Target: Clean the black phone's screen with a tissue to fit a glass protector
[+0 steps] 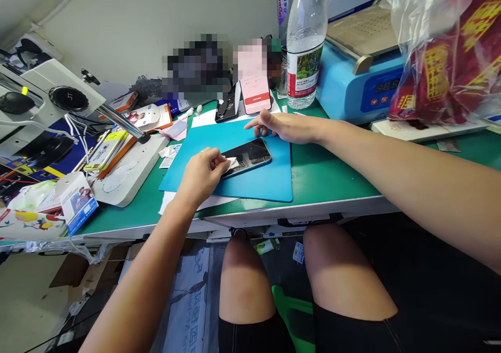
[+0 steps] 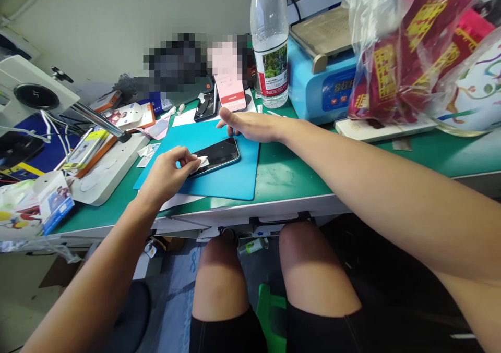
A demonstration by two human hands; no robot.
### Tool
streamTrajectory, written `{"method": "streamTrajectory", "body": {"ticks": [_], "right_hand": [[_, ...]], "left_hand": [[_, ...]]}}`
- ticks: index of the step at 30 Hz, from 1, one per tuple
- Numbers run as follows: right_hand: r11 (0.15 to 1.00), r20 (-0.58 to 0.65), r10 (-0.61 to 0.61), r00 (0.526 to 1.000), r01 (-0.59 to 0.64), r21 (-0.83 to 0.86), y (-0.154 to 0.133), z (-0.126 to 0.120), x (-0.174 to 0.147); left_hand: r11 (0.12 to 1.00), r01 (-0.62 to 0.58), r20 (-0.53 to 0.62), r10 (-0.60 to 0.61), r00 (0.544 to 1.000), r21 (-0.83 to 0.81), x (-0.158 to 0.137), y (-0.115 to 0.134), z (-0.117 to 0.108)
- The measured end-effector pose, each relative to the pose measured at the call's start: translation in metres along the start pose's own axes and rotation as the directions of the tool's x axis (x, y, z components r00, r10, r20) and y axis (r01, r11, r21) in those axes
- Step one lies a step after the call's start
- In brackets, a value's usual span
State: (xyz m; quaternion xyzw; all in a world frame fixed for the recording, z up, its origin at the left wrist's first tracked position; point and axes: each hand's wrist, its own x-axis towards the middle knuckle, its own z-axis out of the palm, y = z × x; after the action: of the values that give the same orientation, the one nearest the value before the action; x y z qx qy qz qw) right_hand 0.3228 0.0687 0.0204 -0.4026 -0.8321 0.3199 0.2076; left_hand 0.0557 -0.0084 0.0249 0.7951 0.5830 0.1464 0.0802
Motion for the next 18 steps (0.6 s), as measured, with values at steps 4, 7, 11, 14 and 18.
{"method": "streamTrajectory", "body": {"ticks": [4,7,11,14,18], "right_hand": [[1.0,0.0,-0.005,1.0,0.005,-0.005,0.0,0.001,0.001],[1.0,-0.002,-0.01,1.0,0.01,0.004,0.002,0.002,0.003],[1.0,-0.014,-0.013,1.0,0.013,0.021,0.004,0.003,0.004],[1.0,-0.015,-0.016,1.0,0.017,0.018,0.005,0.002,0.004],[1.0,-0.02,-0.016,1.0,0.016,0.016,0.005,0.001,0.003]], "left_hand": [[1.0,0.012,0.045,-0.013,0.999,0.026,0.006,0.006,-0.001],[0.999,-0.022,0.101,0.017,0.995,0.041,0.017,0.022,0.002],[0.995,-0.071,0.176,0.058,0.983,0.067,0.032,0.048,0.004],[0.992,-0.077,0.23,0.053,0.972,0.1,0.039,0.059,0.001],[0.989,-0.05,0.284,0.008,0.959,0.139,0.038,0.051,-0.011]]}}
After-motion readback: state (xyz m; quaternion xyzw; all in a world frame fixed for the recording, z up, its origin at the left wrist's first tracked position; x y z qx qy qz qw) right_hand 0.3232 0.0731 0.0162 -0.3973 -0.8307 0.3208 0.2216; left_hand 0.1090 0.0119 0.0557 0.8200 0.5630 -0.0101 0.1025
